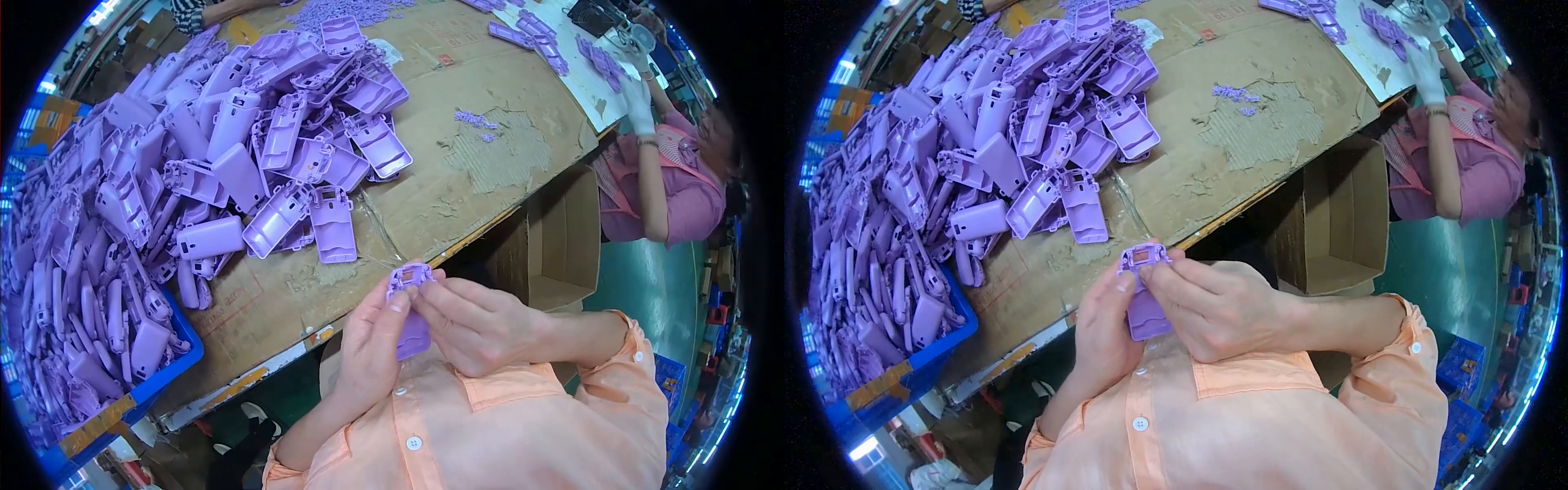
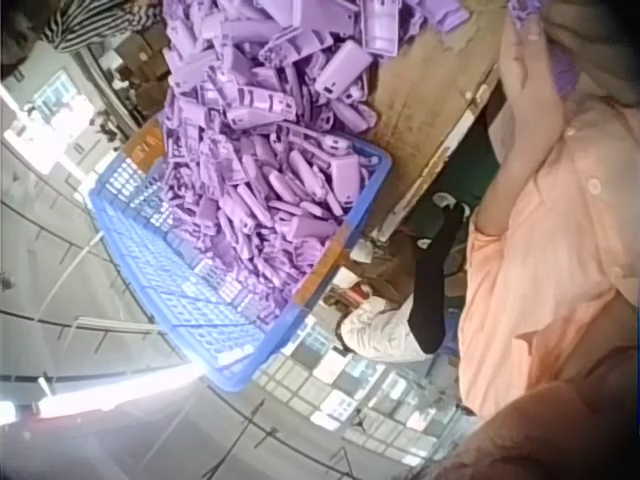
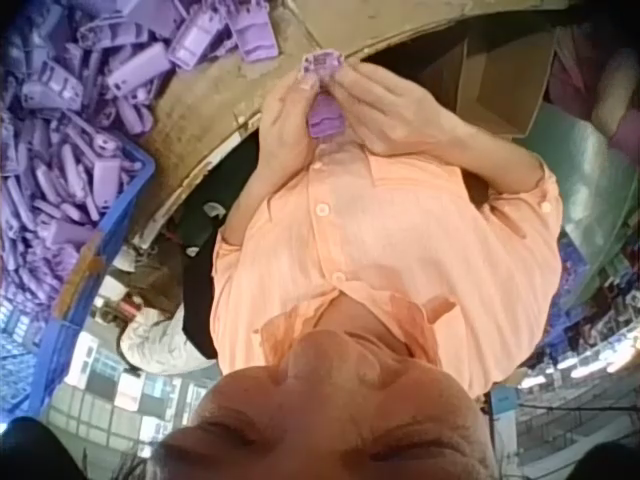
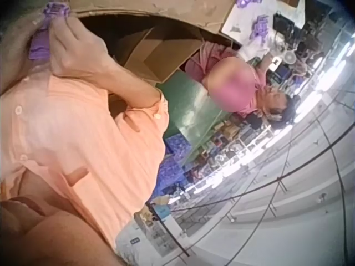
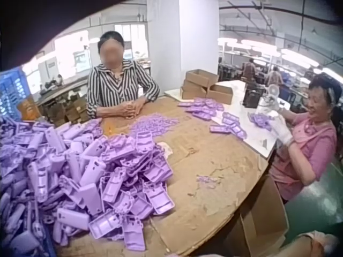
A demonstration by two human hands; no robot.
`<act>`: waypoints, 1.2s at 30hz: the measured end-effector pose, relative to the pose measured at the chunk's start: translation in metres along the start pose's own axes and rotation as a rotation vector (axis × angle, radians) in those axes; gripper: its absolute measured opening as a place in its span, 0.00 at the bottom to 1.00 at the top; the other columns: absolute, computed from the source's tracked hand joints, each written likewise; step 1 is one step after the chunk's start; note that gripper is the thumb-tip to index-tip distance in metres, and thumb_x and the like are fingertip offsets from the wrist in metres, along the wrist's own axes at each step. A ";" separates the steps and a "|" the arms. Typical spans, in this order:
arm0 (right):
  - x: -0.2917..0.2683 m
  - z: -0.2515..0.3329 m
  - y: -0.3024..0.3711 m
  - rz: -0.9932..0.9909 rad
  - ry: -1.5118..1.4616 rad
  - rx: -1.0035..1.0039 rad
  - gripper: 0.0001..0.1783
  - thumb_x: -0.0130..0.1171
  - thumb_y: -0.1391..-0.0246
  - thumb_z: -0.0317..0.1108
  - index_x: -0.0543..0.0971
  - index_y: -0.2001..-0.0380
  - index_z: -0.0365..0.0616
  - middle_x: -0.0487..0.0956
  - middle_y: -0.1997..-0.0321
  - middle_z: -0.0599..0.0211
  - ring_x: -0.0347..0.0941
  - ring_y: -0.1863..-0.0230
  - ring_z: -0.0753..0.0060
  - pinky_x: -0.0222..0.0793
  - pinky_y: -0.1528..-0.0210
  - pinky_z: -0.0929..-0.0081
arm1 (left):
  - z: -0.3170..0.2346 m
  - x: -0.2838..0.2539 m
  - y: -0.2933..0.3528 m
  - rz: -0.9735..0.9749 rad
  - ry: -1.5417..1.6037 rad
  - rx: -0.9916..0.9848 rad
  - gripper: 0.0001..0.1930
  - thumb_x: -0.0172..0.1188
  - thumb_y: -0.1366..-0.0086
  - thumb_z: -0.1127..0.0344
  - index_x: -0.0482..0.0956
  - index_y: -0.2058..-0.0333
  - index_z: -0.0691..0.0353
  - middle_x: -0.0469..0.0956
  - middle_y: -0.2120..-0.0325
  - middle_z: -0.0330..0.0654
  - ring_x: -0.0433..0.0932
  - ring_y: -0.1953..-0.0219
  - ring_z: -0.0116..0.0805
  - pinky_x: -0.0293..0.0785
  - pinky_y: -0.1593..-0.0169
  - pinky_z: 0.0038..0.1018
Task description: The person assembles plastic casings by inserting small plastic components into each casing by hand.
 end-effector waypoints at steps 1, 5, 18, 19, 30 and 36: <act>-0.002 0.002 0.002 -0.001 0.001 0.001 0.08 0.57 0.67 0.22 0.77 0.79 0.27 0.78 0.67 0.52 0.73 0.60 0.58 0.73 0.61 0.69 | 0.002 -0.001 -0.001 0.001 -0.001 -0.001 0.19 0.39 0.31 0.66 0.63 0.46 0.70 0.71 0.51 0.47 0.70 0.50 0.29 0.65 0.47 0.23; 0.001 0.008 0.005 0.092 0.012 -0.042 0.05 0.55 0.63 0.22 0.77 0.81 0.29 0.78 0.68 0.51 0.73 0.57 0.57 0.73 0.61 0.68 | 0.007 -0.003 -0.001 -0.025 -0.073 0.038 0.17 0.42 0.31 0.69 0.64 0.47 0.70 0.73 0.53 0.47 0.71 0.52 0.29 0.66 0.47 0.23; 0.024 0.004 0.010 -0.241 -1.693 1.539 0.05 0.57 0.49 0.27 0.79 0.76 0.38 0.74 0.77 0.77 0.64 0.74 0.92 0.60 0.75 0.88 | 0.000 0.009 -0.001 -0.019 -0.336 0.156 0.18 0.39 0.31 0.69 0.61 0.44 0.68 0.68 0.49 0.47 0.73 0.57 0.26 0.76 0.59 0.23; 0.027 0.004 0.013 -0.219 -1.734 1.515 0.04 0.55 0.48 0.24 0.79 0.72 0.37 0.75 0.73 0.73 0.66 0.74 0.89 0.62 0.75 0.87 | 0.000 0.009 -0.001 -0.019 -0.336 0.149 0.18 0.39 0.31 0.69 0.61 0.44 0.68 0.68 0.49 0.47 0.73 0.57 0.26 0.76 0.59 0.23; 0.034 0.013 0.019 -0.260 -1.704 1.508 0.06 0.57 0.50 0.26 0.81 0.77 0.37 0.75 0.82 0.74 0.66 0.85 0.89 0.60 0.83 0.89 | 0.007 0.006 0.005 -0.017 -0.242 0.082 0.16 0.38 0.31 0.70 0.63 0.48 0.68 0.72 0.58 0.45 0.75 0.67 0.25 0.75 0.63 0.20; 0.035 0.013 0.017 -0.249 -1.695 1.490 0.06 0.56 0.50 0.24 0.81 0.76 0.36 0.77 0.71 0.70 0.68 0.81 0.89 0.62 0.80 0.88 | 0.009 0.003 0.005 -0.064 -0.253 0.096 0.15 0.39 0.31 0.70 0.65 0.49 0.69 0.74 0.61 0.43 0.75 0.69 0.25 0.74 0.64 0.19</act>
Point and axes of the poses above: each hand's wrist, its own y-axis away from the middle knuckle, its own x-axis out of the palm, z = x × y, the point moved 2 cm from there along -y, towards the middle knuckle
